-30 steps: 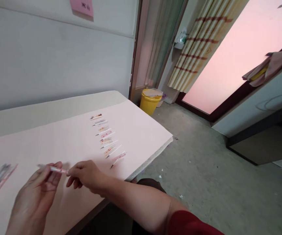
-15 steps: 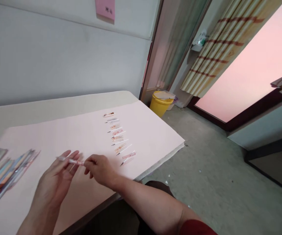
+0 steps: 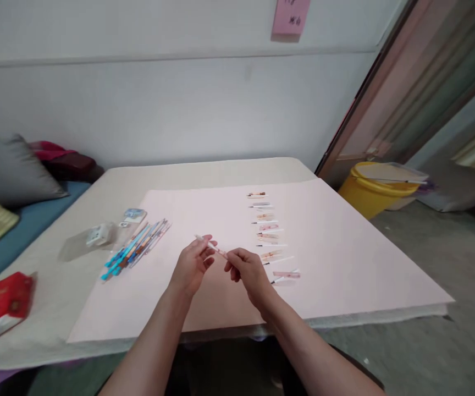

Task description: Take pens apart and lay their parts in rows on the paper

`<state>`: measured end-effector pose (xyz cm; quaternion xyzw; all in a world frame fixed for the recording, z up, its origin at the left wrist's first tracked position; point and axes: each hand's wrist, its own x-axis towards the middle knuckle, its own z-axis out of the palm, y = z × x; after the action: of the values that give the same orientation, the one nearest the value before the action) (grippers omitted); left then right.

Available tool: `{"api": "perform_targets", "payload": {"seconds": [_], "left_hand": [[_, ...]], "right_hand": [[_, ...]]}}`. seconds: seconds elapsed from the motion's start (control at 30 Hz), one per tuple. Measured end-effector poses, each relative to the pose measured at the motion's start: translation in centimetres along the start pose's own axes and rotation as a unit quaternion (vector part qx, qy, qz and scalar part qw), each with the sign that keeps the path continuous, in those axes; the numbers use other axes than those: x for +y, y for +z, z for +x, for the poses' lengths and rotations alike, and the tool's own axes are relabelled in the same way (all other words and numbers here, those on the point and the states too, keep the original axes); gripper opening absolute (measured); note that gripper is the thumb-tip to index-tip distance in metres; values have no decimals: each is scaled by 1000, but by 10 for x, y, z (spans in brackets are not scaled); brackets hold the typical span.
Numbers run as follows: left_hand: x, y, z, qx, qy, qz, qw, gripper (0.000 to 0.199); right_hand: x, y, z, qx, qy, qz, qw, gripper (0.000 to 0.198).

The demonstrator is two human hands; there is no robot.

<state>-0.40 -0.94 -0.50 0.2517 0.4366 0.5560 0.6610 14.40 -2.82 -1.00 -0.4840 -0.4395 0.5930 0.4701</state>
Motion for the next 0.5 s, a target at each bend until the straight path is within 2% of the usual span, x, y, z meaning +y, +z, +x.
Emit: {"api": "perform_targets", "payload": {"seconds": [0.1, 0.23, 0.4, 0.5], "left_hand": [[0, -1, 0, -8, 8, -8, 1000, 30], [-2, -1, 1, 9, 38, 16, 999, 20], [0, -3, 1, -5, 23, -32, 999, 29], [1, -4, 2, -4, 43, -35, 998, 21]], "right_hand": [[2, -1, 1, 5, 1, 8, 1000, 21], [6, 0, 1, -3, 2, 5, 1000, 22], [6, 1, 1, 4, 8, 4, 1000, 22], [4, 2, 0, 3, 6, -3, 1000, 22]]}}
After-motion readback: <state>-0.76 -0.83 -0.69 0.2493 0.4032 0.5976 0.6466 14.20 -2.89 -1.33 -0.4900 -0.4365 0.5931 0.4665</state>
